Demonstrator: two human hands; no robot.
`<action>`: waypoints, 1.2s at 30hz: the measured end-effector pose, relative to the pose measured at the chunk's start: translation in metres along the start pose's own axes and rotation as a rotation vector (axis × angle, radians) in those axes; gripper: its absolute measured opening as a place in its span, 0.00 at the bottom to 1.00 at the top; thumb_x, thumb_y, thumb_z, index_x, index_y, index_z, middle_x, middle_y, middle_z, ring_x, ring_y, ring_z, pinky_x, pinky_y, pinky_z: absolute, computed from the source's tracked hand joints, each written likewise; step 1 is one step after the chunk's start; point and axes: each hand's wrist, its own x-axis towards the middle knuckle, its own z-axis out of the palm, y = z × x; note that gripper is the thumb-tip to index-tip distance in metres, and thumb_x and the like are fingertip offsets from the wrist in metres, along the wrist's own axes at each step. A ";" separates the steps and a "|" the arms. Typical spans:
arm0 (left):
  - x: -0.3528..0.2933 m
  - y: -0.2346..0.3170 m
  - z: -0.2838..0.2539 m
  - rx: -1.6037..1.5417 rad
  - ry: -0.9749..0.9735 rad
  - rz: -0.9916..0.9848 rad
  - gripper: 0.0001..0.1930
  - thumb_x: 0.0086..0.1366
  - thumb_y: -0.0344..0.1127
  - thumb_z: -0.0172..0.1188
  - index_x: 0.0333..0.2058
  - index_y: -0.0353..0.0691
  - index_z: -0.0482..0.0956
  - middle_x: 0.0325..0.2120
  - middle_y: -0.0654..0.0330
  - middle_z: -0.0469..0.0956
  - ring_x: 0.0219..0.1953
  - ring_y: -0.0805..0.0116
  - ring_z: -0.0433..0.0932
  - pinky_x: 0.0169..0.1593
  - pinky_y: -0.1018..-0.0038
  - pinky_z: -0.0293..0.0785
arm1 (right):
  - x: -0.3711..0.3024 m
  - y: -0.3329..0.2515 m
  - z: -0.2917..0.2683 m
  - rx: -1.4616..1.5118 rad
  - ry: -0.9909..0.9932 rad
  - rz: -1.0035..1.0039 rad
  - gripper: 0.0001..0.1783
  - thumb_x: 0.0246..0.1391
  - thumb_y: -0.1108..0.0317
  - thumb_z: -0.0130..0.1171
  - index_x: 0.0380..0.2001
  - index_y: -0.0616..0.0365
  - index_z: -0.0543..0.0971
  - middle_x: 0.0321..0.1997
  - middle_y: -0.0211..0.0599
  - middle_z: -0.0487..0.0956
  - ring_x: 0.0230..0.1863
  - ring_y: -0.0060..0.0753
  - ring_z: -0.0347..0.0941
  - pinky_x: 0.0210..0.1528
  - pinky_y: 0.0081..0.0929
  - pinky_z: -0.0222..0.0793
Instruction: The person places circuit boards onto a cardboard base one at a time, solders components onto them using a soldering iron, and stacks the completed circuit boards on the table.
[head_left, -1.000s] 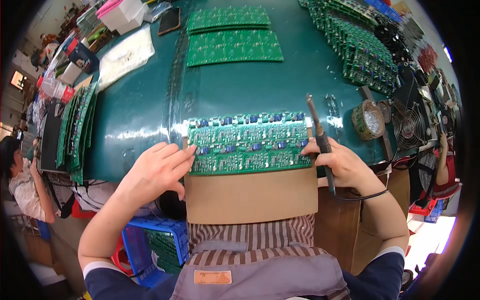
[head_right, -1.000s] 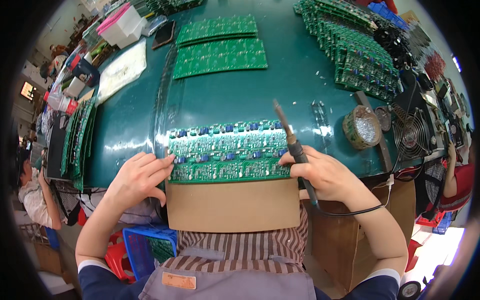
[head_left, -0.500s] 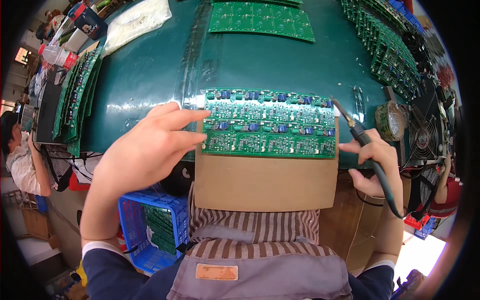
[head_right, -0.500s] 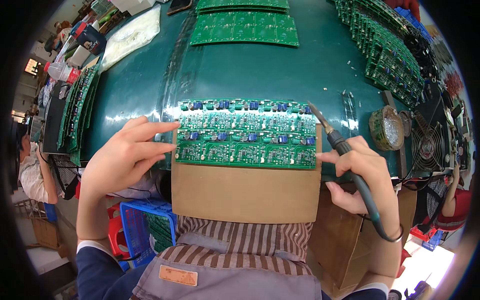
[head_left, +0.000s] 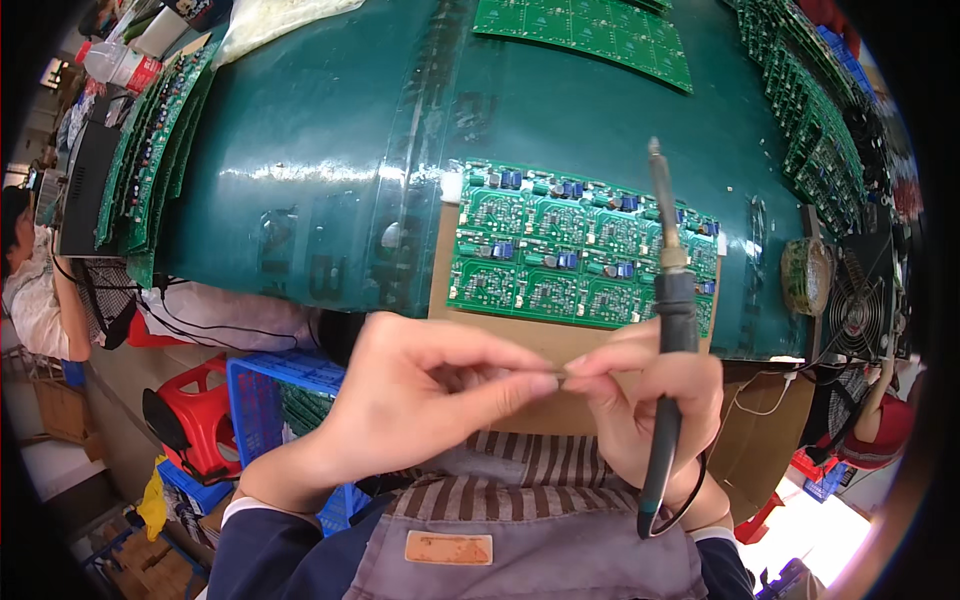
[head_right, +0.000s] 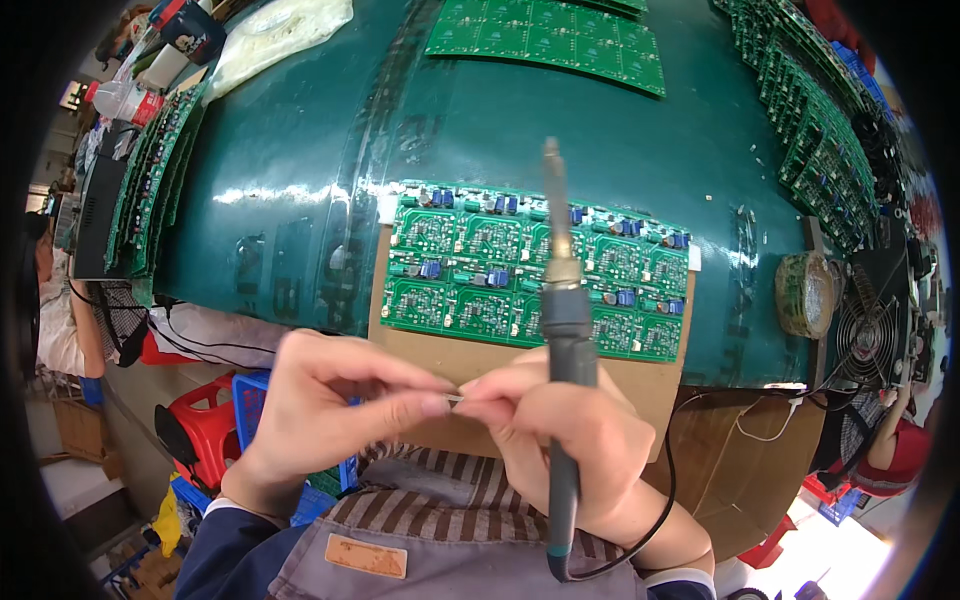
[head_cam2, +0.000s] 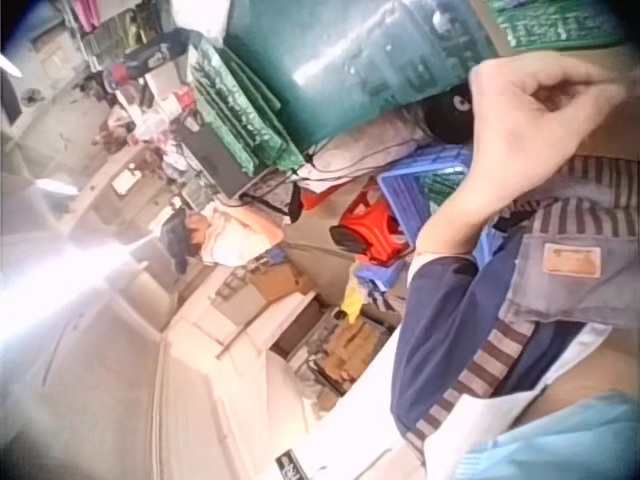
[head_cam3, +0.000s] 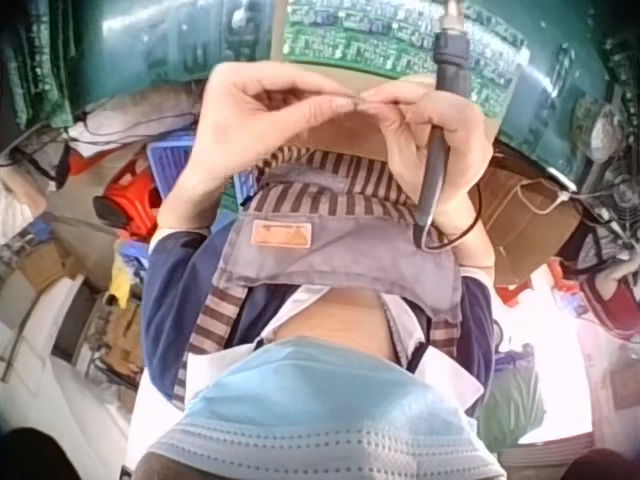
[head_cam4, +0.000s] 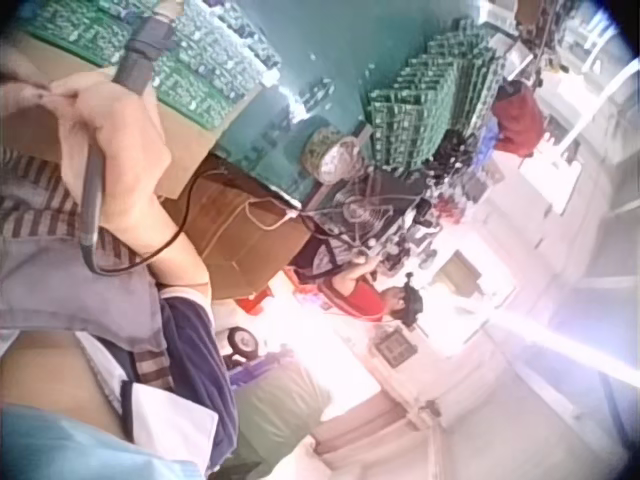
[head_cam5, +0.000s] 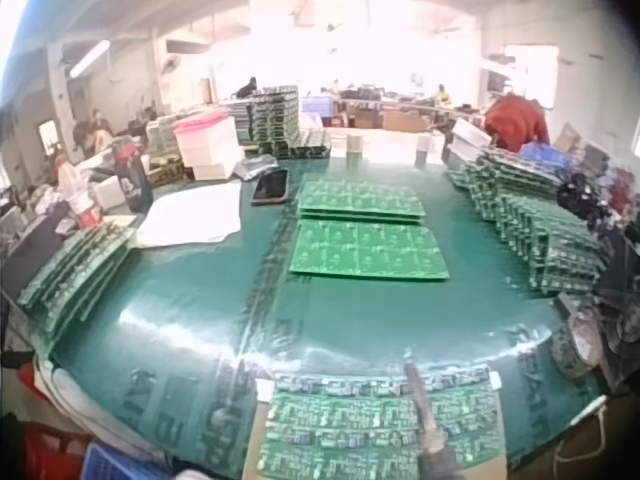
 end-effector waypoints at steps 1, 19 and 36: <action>0.002 -0.009 0.004 0.112 0.173 0.266 0.05 0.52 0.24 0.68 0.29 0.35 0.84 0.18 0.61 0.79 0.22 0.81 0.74 0.23 0.81 0.66 | -0.001 0.001 0.004 -0.012 0.046 0.027 0.17 0.46 0.82 0.66 0.29 0.58 0.65 0.30 0.46 0.81 0.30 0.34 0.79 0.32 0.28 0.75; 0.048 -0.026 -0.020 1.030 0.520 0.641 0.07 0.49 0.23 0.65 0.28 0.39 0.78 0.19 0.61 0.76 0.18 0.67 0.72 0.22 0.74 0.66 | 0.005 -0.010 0.008 -0.251 0.134 0.261 0.16 0.47 0.77 0.59 0.41 0.72 0.75 0.24 0.44 0.79 0.23 0.28 0.75 0.24 0.19 0.69; 0.056 -0.014 -0.024 0.990 0.453 0.569 0.04 0.49 0.26 0.66 0.26 0.38 0.81 0.18 0.58 0.76 0.20 0.63 0.75 0.24 0.72 0.68 | 0.013 0.005 0.011 -0.199 -0.011 0.102 0.13 0.38 0.82 0.64 0.29 0.72 0.73 0.21 0.41 0.75 0.17 0.31 0.72 0.18 0.23 0.66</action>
